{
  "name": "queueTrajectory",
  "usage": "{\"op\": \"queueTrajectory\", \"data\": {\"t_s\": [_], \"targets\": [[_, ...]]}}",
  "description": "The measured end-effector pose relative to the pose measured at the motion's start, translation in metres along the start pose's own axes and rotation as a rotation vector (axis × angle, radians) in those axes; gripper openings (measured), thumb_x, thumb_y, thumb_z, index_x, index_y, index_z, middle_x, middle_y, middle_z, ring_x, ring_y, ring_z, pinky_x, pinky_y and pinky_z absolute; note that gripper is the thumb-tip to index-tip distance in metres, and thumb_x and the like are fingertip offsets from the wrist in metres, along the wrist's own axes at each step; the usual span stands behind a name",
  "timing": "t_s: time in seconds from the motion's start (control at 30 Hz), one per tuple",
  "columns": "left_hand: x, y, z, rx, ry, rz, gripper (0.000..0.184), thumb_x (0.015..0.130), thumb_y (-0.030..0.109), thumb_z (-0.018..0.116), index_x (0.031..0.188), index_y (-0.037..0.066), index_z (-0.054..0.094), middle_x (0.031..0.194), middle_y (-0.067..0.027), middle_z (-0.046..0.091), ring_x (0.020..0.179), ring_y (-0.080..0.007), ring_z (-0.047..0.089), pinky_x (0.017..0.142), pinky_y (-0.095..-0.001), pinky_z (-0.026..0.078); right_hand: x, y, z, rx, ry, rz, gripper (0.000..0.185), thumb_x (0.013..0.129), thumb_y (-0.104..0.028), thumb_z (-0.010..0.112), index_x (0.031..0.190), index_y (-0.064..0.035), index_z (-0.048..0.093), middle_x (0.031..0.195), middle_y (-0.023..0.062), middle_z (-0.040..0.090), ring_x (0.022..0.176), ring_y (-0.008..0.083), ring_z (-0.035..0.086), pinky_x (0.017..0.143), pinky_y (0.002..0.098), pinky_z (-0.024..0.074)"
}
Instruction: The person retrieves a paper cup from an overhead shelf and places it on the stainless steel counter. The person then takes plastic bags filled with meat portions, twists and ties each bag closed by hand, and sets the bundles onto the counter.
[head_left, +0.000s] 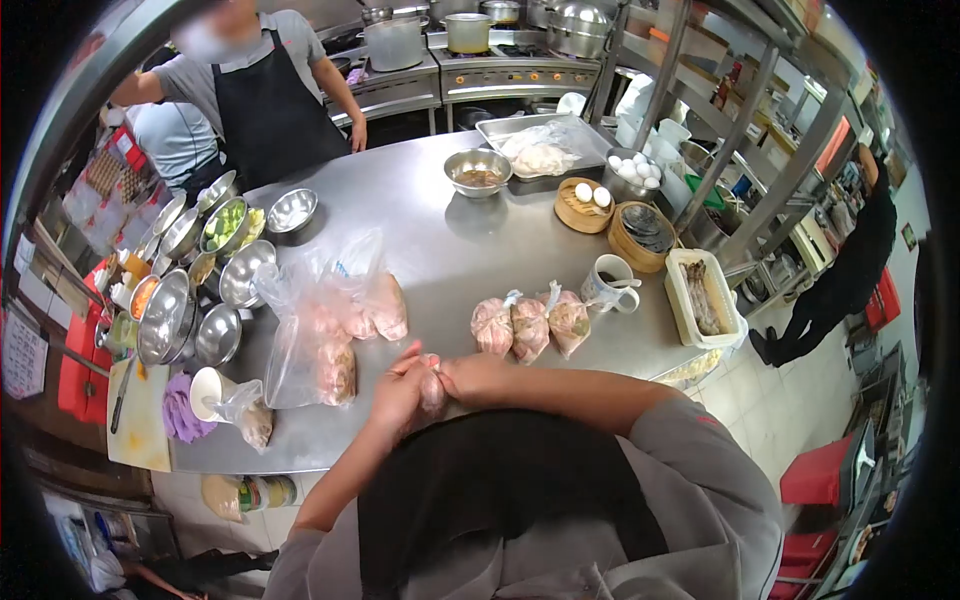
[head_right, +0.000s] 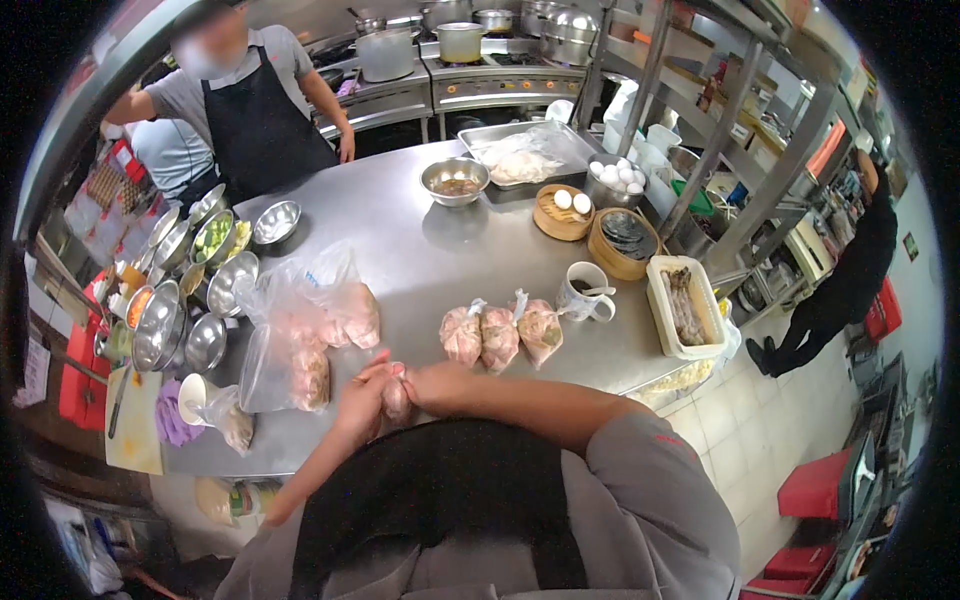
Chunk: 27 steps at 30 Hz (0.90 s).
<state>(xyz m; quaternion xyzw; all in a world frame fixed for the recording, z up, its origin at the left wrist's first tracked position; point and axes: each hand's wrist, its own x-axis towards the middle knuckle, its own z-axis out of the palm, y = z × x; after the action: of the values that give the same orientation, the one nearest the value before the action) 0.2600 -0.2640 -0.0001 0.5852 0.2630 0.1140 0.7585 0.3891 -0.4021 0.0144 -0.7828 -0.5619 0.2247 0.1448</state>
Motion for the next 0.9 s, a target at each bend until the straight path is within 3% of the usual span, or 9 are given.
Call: {"op": "queueTrajectory", "data": {"t_s": [0.03,0.13,0.17,0.27,0.37,0.47,0.67,0.77,0.9], "targets": [[-0.001,0.004,0.005,0.005,0.025,-0.024,0.022,0.099,0.014,0.057,0.102,0.005,0.077,0.137,-0.0161,0.058,0.134,-0.0273,0.049,0.107,-0.0379,0.041,-0.002,-0.003,-0.002,0.015,-0.041,-0.015,0.036,0.101,-0.031,0.042,0.102,-0.0007,0.060,0.092,0.0228,0.069,0.085,0.0439,0.067,0.078,0.0551,0.0517],[-0.009,0.007,0.008,0.575,0.017,0.390,0.019,0.096,0.009,0.058,0.102,0.003,0.076,0.140,-0.0195,0.055,0.141,-0.0286,0.044,0.107,-0.0380,0.041,-0.011,-0.019,-0.024,-0.004,-0.075,-0.093,0.032,0.099,-0.028,0.044,0.105,0.0000,0.059,0.093,0.0224,0.069,0.086,0.0425,0.068,0.077,0.0540,0.0524],[-0.005,0.002,0.002,0.695,-0.040,0.557,0.015,0.092,0.007,0.062,0.099,0.002,0.074,0.137,-0.0251,0.056,0.142,-0.0309,0.042,0.107,-0.0387,0.042,-0.013,-0.022,-0.033,-0.023,-0.076,-0.126,0.031,0.099,-0.027,0.045,0.107,0.0002,0.058,0.093,0.0222,0.069,0.086,0.0420,0.068,0.076,0.0537,0.0527],[-0.004,0.002,-0.005,0.770,-0.148,0.522,0.016,0.086,0.009,0.066,0.099,0.002,0.073,0.131,-0.0252,0.061,0.139,-0.0340,0.046,0.107,-0.0407,0.042,-0.009,-0.023,-0.049,-0.088,-0.031,-0.147,0.024,0.095,-0.022,0.050,0.101,-0.0002,0.060,0.094,0.0210,0.068,0.085,0.0403,0.068,0.074,0.0527,0.0530],[-0.009,0.003,-0.002,0.769,-0.160,0.510,0.023,0.081,0.011,0.071,0.104,0.005,0.072,0.126,-0.0209,0.065,0.134,-0.0362,0.049,0.107,-0.0426,0.043,-0.010,-0.025,-0.061,-0.248,0.010,-0.286,0.024,0.094,-0.020,0.050,0.096,-0.0018,0.067,0.099,0.0190,0.069,0.093,0.0377,0.069,0.077,0.0520,0.0543],[-0.003,-0.002,-0.001,0.709,-0.161,0.609,0.030,0.080,0.012,0.073,0.110,0.006,0.072,0.131,-0.0185,0.062,0.130,-0.0364,0.052,0.104,-0.0426,0.046,-0.009,-0.028,-0.063,-0.195,0.096,-0.369,0.018,0.088,-0.019,0.058,0.088,-0.0056,0.069,0.095,0.0157,0.069,0.090,0.0358,0.069,0.074,0.0496,0.0549],[-0.006,-0.001,-0.006,0.679,-0.173,0.477,0.031,0.080,0.009,0.073,0.111,0.008,0.072,0.129,-0.0171,0.063,0.128,-0.0351,0.054,0.104,-0.0413,0.047,0.002,-0.016,-0.034,0.169,0.330,-0.467,0.017,0.085,-0.025,0.065,0.080,-0.0086,0.068,0.089,0.0143,0.068,0.083,0.0367,0.067,0.072,0.0492,0.0533],[-0.007,0.000,-0.005,0.699,-0.134,0.575,0.030,0.082,0.007,0.071,0.112,0.007,0.072,0.121,-0.0177,0.067,0.128,-0.0351,0.054,0.105,-0.0419,0.046,0.003,-0.019,-0.035,0.160,0.213,-0.284,0.015,0.084,-0.024,0.066,0.081,-0.0101,0.068,0.088,0.0157,0.068,0.084,0.0371,0.067,0.072,0.0495,0.0520],[-0.013,0.007,0.001,0.765,-0.069,0.672,0.024,0.083,0.007,0.068,0.107,0.004,0.067,0.116,-0.0190,0.067,0.128,-0.0362,0.053,0.104,-0.0429,0.047,0.000,-0.020,-0.031,0.258,0.204,-0.204,0.016,0.087,-0.026,0.067,0.086,-0.0104,0.068,0.089,0.0175,0.069,0.084,0.0387,0.067,0.074,0.0497,0.0516]]}}
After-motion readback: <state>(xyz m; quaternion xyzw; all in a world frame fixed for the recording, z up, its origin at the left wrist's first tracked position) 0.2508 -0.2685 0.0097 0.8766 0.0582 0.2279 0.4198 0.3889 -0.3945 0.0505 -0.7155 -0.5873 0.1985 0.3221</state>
